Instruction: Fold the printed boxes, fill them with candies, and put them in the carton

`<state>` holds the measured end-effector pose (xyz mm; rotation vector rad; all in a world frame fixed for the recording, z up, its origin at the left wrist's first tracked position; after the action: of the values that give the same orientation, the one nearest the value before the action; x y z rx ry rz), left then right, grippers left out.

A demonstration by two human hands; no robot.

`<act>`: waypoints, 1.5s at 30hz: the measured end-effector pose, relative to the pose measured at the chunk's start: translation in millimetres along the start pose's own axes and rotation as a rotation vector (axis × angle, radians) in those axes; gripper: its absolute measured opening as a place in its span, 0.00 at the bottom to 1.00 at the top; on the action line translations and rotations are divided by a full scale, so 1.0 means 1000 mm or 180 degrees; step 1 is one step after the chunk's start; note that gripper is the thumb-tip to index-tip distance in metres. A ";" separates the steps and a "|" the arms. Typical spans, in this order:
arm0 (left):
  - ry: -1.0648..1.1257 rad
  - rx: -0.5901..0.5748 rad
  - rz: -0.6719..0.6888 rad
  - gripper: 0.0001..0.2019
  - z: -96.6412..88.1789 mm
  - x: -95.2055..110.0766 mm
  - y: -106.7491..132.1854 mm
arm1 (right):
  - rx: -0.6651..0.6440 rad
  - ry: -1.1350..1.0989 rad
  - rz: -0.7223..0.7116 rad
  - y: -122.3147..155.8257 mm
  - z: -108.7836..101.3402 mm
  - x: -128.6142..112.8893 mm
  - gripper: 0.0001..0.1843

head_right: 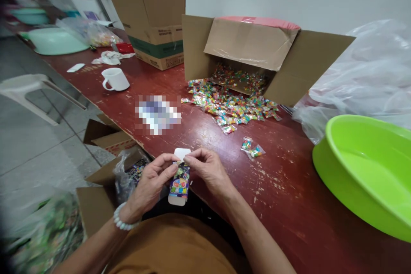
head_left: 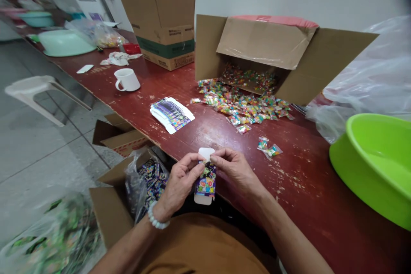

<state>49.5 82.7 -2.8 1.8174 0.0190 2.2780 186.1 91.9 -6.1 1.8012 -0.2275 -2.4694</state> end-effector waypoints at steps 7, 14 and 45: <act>0.0197 -0.0033 0.0056 0.19 -0.002 0.003 0.004 | -0.0124 0.1263 -0.1066 0.003 0.011 -0.025 0.08; 0.0684 -0.0512 -0.1259 0.26 0.016 -0.029 0.010 | -0.0293 0.1799 -0.1991 0.019 0.029 -0.042 0.09; 0.0556 -0.0388 -0.1938 0.21 -0.008 -0.083 0.047 | 0.1994 0.4059 -0.1172 -0.008 -0.169 -0.076 0.19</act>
<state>50.9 22.8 -77.8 1.3102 0.3958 1.9345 370.2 99.0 13.9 3.4424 -0.6095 -0.8958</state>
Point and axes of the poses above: each hand's wrist, its own y-axis away from the middle knuckle, its own z-axis out of the palm, x = y × z, the point moved 10 cm from there along -y, towards the middle knuckle, and after that the axes turned 6 degrees about x, right-handed, at the moved point
